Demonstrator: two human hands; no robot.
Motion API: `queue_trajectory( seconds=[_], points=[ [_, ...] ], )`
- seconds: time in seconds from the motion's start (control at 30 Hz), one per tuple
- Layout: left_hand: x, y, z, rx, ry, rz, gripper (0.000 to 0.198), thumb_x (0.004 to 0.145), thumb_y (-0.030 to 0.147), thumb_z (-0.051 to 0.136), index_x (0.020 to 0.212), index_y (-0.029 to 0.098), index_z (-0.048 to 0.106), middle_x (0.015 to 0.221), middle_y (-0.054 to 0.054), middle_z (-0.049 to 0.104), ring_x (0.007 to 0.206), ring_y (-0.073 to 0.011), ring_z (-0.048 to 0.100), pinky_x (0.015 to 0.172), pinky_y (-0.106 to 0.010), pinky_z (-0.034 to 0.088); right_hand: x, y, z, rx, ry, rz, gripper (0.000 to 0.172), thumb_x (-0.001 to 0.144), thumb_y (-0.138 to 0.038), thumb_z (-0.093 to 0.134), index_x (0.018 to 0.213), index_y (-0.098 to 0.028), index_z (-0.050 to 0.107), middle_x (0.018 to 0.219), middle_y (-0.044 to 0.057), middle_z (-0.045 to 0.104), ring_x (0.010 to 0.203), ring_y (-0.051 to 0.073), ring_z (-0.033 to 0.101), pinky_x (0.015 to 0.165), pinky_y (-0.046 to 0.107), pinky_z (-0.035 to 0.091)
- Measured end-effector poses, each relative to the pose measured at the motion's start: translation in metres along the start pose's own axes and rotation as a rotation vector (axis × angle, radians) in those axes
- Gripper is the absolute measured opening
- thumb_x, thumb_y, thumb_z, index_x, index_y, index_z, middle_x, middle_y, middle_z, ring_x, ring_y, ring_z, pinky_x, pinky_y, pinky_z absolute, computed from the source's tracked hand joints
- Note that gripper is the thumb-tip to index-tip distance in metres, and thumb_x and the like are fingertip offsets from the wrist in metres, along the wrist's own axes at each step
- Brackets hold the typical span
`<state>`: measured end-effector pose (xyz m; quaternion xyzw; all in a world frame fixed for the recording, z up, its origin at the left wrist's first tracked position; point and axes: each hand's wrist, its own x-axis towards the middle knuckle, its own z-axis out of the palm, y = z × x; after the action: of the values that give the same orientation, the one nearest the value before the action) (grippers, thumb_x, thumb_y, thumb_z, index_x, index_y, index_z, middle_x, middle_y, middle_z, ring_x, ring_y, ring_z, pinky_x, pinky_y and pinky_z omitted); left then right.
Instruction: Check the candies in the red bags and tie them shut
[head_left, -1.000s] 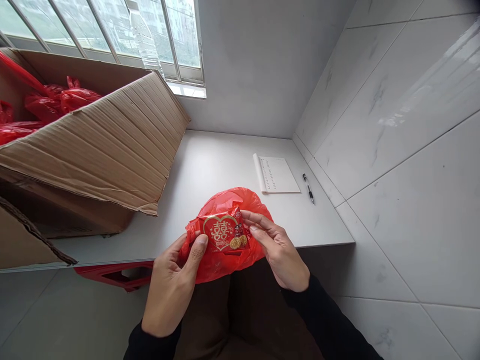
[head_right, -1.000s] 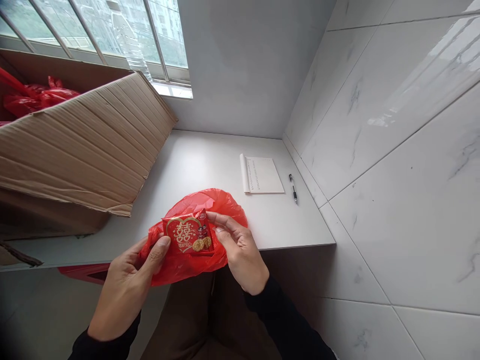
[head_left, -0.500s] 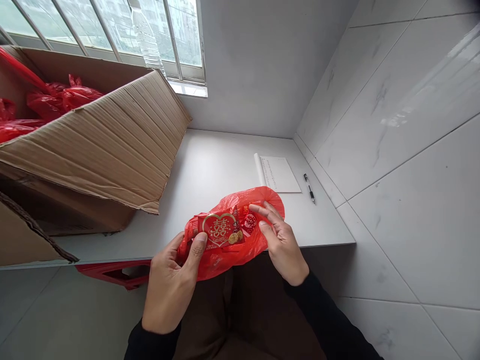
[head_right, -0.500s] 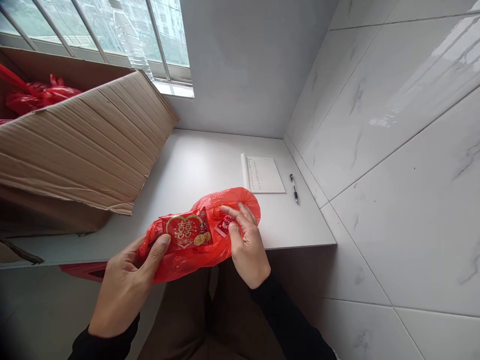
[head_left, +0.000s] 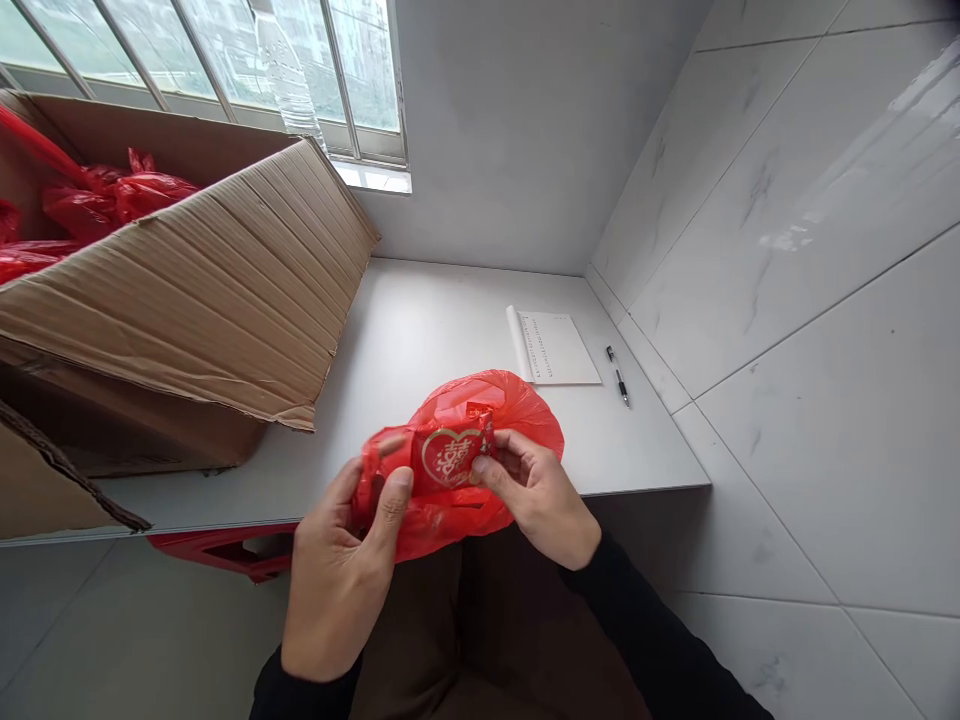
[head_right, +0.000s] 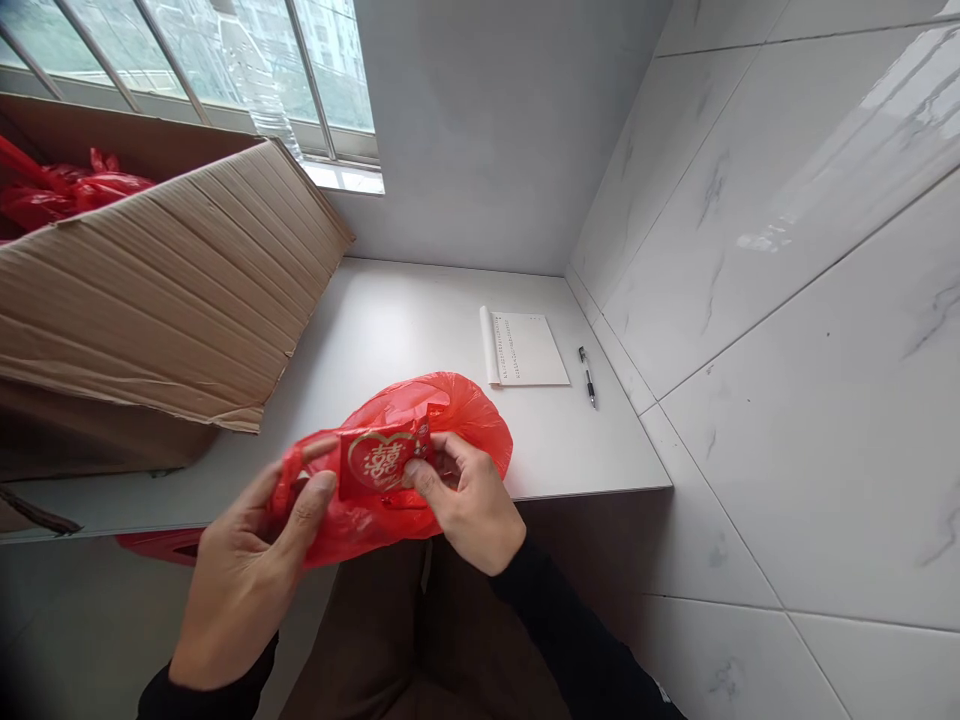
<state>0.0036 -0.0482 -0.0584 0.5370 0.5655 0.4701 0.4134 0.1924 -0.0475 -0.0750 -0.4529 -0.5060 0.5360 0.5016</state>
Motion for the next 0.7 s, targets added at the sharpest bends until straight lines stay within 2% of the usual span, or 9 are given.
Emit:
queue_trajectory(
  seconds=[0.1, 0.2, 0.47, 0.57, 0.7],
  points=[
    [-0.009, 0.013, 0.000, -0.003, 0.132, 0.041, 0.049, 0.088, 0.049, 0.067, 0.131, 0.026, 0.066, 0.108, -0.001, 0.072, 0.107, -0.0246, 0.066, 0.089, -0.027, 0.054, 0.006, -0.001, -0.006, -0.076, 0.165, -0.044, 0.022, 0.095, -0.040, 0.061, 0.109, -0.023, 0.065, 0.108, 0.005, 0.073, 0.106, 0.022, 0.069, 0.096, 0.039, 0.056],
    [-0.019, 0.023, 0.001, 0.055, 0.198, 0.113, 0.043, 0.090, 0.048, 0.064, 0.125, 0.024, 0.070, 0.109, -0.001, 0.072, 0.104, -0.0228, 0.066, 0.091, -0.027, 0.053, 0.008, -0.002, -0.011, -0.185, 0.238, -0.078, 0.020, 0.096, -0.038, 0.059, 0.110, -0.024, 0.064, 0.114, 0.005, 0.072, 0.110, 0.022, 0.067, 0.099, 0.039, 0.053],
    [-0.030, 0.017, 0.001, -0.020, 0.136, 0.251, 0.022, 0.092, 0.037, 0.066, 0.111, 0.033, 0.077, 0.103, 0.006, 0.077, 0.088, -0.0135, 0.064, 0.086, -0.019, 0.052, 0.020, 0.017, 0.002, -0.348, 0.019, 0.037, 0.034, 0.095, -0.038, 0.057, 0.123, -0.023, 0.067, 0.107, 0.007, 0.076, 0.099, 0.024, 0.071, 0.088, 0.041, 0.055],
    [-0.033, 0.014, -0.006, -0.032, 0.151, 0.250, 0.021, 0.090, 0.035, 0.068, 0.107, 0.031, 0.079, 0.101, 0.005, 0.078, 0.091, -0.0163, 0.067, 0.088, -0.023, 0.054, 0.024, 0.021, 0.003, -0.521, 0.035, -0.011, 0.038, 0.097, -0.034, 0.051, 0.131, -0.022, 0.065, 0.113, 0.009, 0.076, 0.102, 0.027, 0.070, 0.092, 0.046, 0.054],
    [-0.035, 0.013, -0.011, -0.029, 0.134, 0.229, 0.022, 0.088, 0.036, 0.069, 0.106, 0.029, 0.080, 0.101, 0.002, 0.080, 0.095, -0.0210, 0.070, 0.085, -0.027, 0.055, 0.020, 0.015, -0.001, -0.715, 0.139, -0.090, 0.046, 0.098, -0.030, 0.046, 0.140, -0.016, 0.059, 0.129, 0.015, 0.069, 0.122, 0.032, 0.062, 0.104, 0.050, 0.049]
  ],
)
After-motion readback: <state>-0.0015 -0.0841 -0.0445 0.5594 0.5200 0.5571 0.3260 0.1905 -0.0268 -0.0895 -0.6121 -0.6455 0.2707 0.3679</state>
